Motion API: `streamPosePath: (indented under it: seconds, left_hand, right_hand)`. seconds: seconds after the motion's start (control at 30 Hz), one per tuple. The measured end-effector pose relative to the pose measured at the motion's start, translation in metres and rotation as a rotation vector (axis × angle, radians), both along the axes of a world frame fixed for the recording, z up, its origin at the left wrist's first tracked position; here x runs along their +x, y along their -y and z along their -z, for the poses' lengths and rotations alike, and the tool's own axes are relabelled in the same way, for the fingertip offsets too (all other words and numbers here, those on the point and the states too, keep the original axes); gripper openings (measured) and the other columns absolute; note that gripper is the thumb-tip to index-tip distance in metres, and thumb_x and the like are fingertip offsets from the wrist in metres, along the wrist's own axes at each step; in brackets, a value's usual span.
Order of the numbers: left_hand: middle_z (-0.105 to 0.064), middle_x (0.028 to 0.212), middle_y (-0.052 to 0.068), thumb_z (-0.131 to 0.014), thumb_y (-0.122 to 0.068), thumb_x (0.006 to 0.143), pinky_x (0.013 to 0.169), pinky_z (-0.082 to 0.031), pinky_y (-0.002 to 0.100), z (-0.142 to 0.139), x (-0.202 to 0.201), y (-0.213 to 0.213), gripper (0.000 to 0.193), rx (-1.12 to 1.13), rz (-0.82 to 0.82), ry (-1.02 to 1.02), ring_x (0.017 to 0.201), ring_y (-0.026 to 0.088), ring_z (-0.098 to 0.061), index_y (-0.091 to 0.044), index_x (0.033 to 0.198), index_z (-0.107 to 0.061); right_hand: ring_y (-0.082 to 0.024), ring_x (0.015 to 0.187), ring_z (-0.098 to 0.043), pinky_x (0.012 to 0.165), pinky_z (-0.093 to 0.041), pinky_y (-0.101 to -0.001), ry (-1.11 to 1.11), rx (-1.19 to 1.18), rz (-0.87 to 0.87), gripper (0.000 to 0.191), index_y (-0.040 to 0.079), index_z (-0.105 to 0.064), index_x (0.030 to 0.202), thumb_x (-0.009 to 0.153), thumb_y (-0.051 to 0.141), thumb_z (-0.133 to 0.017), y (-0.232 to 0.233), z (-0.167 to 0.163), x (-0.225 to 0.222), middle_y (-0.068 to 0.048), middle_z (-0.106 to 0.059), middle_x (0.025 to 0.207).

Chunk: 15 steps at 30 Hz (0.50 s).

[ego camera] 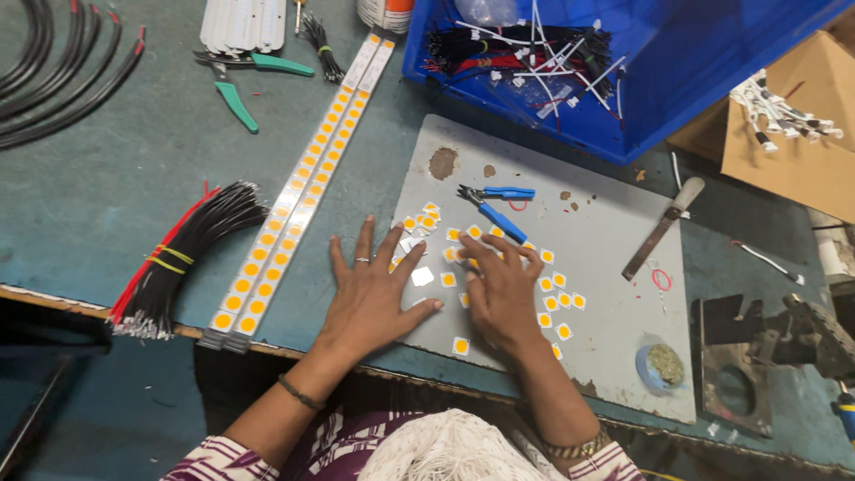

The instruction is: The person peels white adhesive backing papers off small square LED modules on the workbench, then uses a soldering iron to solder the modules one at a time, steadying each module with the other hand. The finished modules accumulate on the work mat as the person works through the batch.

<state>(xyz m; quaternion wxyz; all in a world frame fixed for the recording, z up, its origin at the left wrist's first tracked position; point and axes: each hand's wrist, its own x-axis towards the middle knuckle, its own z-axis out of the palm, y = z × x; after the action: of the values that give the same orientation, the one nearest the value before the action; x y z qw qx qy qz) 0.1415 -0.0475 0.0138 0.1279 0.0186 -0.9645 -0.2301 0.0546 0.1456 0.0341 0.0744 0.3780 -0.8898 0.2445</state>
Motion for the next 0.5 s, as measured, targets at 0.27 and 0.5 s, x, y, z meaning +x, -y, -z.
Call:
streamPosePath:
  seconds: [0.27,0.5]
  left_hand:
    - [-0.035,0.156,0.020,-0.067,-0.065,0.078,0.107,-0.001,0.080,0.002,0.000,0.001,0.086,0.021,0.025,-0.030,0.148,0.051,-0.012,-0.013,0.145,-0.053]
    - [-0.028,0.163,0.021,-0.062,-0.073,0.077,0.108,0.006,0.083,0.011,0.002,-0.003,0.084,-0.048,0.087,0.031,0.152,0.051,-0.007,-0.025,0.146,-0.054]
  right_hand:
    - [-0.028,0.140,-0.044,0.113,-0.019,-0.0527,-0.123,0.009,-0.081,0.059,0.009,-0.055,0.142,0.083,0.014,-0.057,0.002,0.005,0.002,-0.009,-0.065,0.132]
    - [-0.026,0.141,-0.045,0.118,-0.021,-0.0497,0.014,-0.057,-0.033,0.049,0.005,-0.063,0.132,0.084,0.015,-0.055,-0.001,0.013,0.008,-0.014,-0.060,0.141]
